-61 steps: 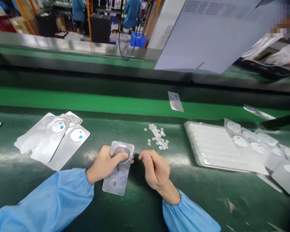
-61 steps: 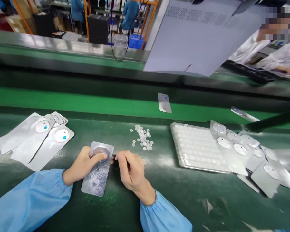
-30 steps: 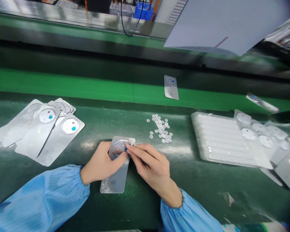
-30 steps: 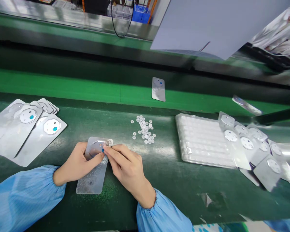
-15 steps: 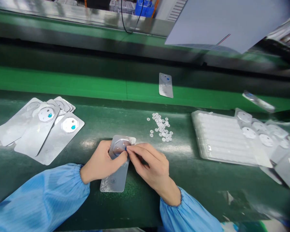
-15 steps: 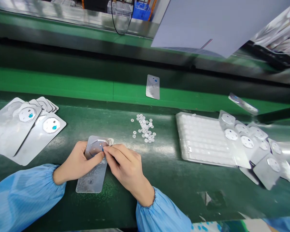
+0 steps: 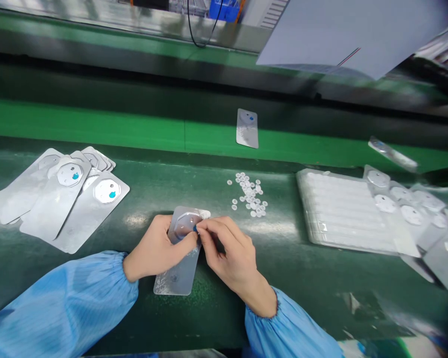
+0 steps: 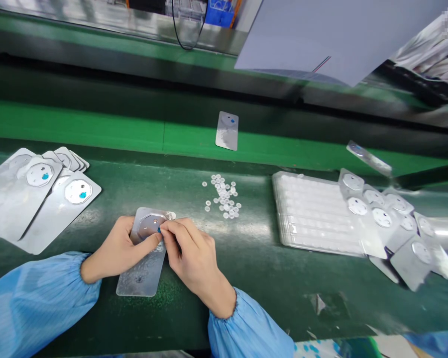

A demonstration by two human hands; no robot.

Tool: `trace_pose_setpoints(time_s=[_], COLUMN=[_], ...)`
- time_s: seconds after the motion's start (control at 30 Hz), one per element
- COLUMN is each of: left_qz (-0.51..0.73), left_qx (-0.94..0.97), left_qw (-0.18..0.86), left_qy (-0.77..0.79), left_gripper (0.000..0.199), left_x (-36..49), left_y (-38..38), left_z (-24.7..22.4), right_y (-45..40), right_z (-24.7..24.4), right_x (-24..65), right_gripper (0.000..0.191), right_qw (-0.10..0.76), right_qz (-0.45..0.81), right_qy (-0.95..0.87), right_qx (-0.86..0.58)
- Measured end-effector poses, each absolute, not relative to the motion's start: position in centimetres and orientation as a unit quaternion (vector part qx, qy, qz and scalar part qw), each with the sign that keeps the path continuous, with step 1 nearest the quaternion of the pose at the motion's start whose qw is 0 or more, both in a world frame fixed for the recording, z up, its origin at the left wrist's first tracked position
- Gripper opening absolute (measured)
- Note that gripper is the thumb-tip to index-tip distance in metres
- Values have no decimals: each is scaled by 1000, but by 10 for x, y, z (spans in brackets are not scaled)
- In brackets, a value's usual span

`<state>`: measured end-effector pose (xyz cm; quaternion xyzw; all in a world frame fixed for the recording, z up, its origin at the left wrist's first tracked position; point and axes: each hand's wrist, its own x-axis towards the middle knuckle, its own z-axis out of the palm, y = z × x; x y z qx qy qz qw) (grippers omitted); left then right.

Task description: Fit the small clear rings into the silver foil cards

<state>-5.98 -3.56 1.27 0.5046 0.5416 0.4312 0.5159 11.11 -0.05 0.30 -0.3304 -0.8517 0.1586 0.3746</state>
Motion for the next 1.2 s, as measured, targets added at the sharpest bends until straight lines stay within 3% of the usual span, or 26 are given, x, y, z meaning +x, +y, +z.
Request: trace_pose_setpoints(time_s=[0.47, 0.97, 1.13, 1.2], left_qz=[443, 457, 452, 448], left_qx=[473, 466, 454, 435], left_qw=[546, 541, 556, 579], left_qy=[531, 530, 529, 524], left_gripper=[24, 27, 15, 24], left_x=[-61, -61, -64, -66], left_y=[-32, -33, -33, -34], left_z=[14, 12, 13, 14], right_y=[-2, -4, -9, -20], right_z=[3, 2, 12, 23], right_x=[113, 114, 123, 155], right_gripper=[16, 11, 10, 10], right_qw=[411, 451, 470, 495], right_qz=[181, 295, 350, 374], right_qy=[-833, -759, -716, -682], right_qx=[-323, -366, -380, -387])
